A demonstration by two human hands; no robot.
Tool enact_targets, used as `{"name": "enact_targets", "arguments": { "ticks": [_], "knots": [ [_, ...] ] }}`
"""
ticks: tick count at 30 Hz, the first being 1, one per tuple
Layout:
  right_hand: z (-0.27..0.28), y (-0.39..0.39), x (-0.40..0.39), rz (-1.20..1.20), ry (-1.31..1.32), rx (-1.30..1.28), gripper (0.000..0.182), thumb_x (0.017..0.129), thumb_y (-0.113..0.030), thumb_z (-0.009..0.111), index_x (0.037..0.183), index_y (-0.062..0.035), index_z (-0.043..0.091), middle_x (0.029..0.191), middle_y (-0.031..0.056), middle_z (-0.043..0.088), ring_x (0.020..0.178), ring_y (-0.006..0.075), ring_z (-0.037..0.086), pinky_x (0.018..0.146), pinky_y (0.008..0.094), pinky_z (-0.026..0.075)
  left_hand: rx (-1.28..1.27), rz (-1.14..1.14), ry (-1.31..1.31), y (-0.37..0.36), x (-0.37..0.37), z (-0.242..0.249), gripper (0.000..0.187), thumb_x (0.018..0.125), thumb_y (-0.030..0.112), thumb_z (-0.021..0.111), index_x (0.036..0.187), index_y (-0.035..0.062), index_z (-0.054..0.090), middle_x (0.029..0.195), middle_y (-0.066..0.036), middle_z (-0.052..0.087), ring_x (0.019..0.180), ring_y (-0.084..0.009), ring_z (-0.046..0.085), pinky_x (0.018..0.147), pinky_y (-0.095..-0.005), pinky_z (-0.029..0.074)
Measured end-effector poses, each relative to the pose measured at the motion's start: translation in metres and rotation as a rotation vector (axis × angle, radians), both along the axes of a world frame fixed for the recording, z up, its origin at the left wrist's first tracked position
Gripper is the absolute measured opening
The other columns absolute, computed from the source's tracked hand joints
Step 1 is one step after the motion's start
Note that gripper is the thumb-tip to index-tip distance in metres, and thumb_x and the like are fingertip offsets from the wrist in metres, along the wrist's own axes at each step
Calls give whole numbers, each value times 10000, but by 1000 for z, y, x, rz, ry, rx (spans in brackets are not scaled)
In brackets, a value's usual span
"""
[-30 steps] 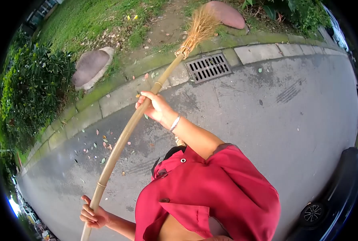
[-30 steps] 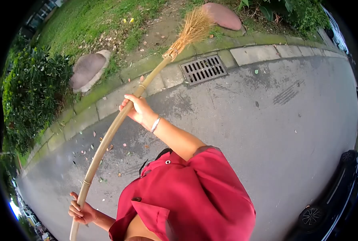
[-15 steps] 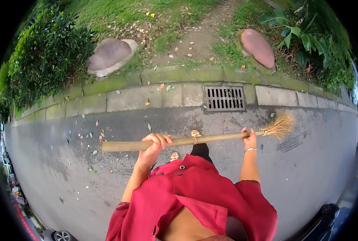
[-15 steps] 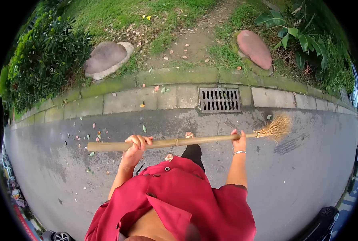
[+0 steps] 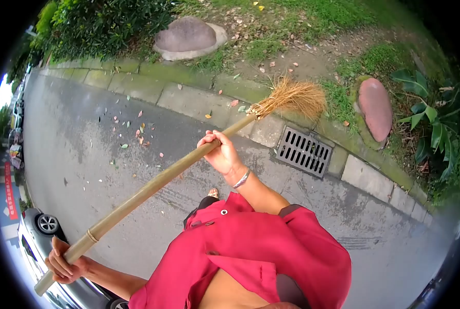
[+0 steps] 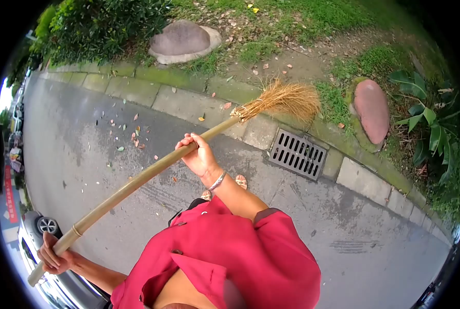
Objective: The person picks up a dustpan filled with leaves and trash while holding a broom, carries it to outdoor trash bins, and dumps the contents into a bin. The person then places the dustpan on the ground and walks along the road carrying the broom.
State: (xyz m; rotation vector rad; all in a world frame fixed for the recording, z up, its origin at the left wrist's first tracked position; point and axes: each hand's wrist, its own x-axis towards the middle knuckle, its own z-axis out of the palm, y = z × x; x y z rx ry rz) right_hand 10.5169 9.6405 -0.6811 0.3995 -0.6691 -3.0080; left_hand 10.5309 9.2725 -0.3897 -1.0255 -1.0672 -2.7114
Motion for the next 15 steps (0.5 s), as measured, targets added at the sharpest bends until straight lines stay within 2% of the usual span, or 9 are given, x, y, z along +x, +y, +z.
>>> {"name": "enact_targets", "arguments": {
  "ticks": [1, 3, 5, 7, 8, 9, 11, 13, 15],
  "knots": [
    [16, -16, -4, 27, 25, 48, 95, 831, -60, 525, 887, 10, 493, 694, 42, 498, 690, 150, 501, 801, 324, 414, 75, 115, 30, -29, 13, 7, 355, 696, 94, 648, 487, 182, 375, 372, 70, 443, 357, -16, 390, 796, -264, 277],
    [39, -29, -4, 74, 113, 77, 109, 835, -73, 530, 914, -2, 505, 756, 59, 521, 771, 171, 519, 852, 341, 408, 0, 315, 201, -62, 42, 1, 343, 699, 105, 641, 472, 187, 396, 385, 75, 455, 393, -11, 429, 826, -280, 263],
    [61, -38, -6, 214, 136, 181, 141, 844, -100, 529, 953, -12, 516, 835, 75, 542, 890, 204, 518, 909, 367, 390, -22, 496, 242, -95, 94, -7, 344, 715, 130, 632, 470, 190, 399, 402, 75, 461, 411, -7, 440, 837, -290, 262],
    [67, -42, -8, 421, 231, 320, 189, 865, -167, 509, 990, -28, 536, 938, 99, 557, 1012, 239, 494, 946, 412, 366, 41, 626, 153, -108, 142, -25, 355, 758, 142, 599, 486, 187, 375, 435, 71, 434, 462, -22, 450, 850, -305, 277],
    [68, -47, -14, 546, 235, 403, 203, 868, -190, 508, 981, -26, 547, 951, 109, 559, 1007, 235, 503, 940, 415, 375, 63, 742, 85, -116, 164, -41, 351, 774, 146, 589, 505, 180, 366, 446, 67, 418, 473, -34, 439, 859, -313, 280],
    [41, -58, -23, 558, 118, 494, 177, 859, -178, 531, 932, -21, 562, 942, 103, 574, 995, 247, 520, 902, 403, 412, 90, 860, 17, -125, 186, -57, 347, 790, 151, 579, 525, 174, 356, 457, 63, 401, 484, -45, 429, 868, -321, 283],
    [29, -89, -27, 728, -23, 506, 148, 855, -168, 536, 865, -22, 554, 858, 86, 570, 914, 232, 535, 885, 400, 425, 95, 993, -55, -140, 228, -88, 332, 823, 163, 551, 563, 161, 345, 473, 53, 386, 487, -66, 403, 882, -333, 285],
    [-6, -141, -18, 846, -50, 489, 120, 836, -141, 551, 819, -23, 539, 798, 76, 559, 858, 204, 535, 888, 384, 421, 176, 1128, -108, -157, 285, -115, 328, 840, 176, 533, 571, 156, 347, 477, 49, 388, 484, -70, 396, 870, -326, 293],
    [-16, -200, -1, 1029, -29, 454, 70, 808, -89, 556, 782, -30, 527, 777, 69, 551, 816, 201, 527, 884, 375, 418, 159, 1282, -83, -161, 342, -114, 330, 851, 191, 517, 577, 154, 338, 470, 54, 367, 493, -63, 389, 863, -317, 295]
  ]
}}
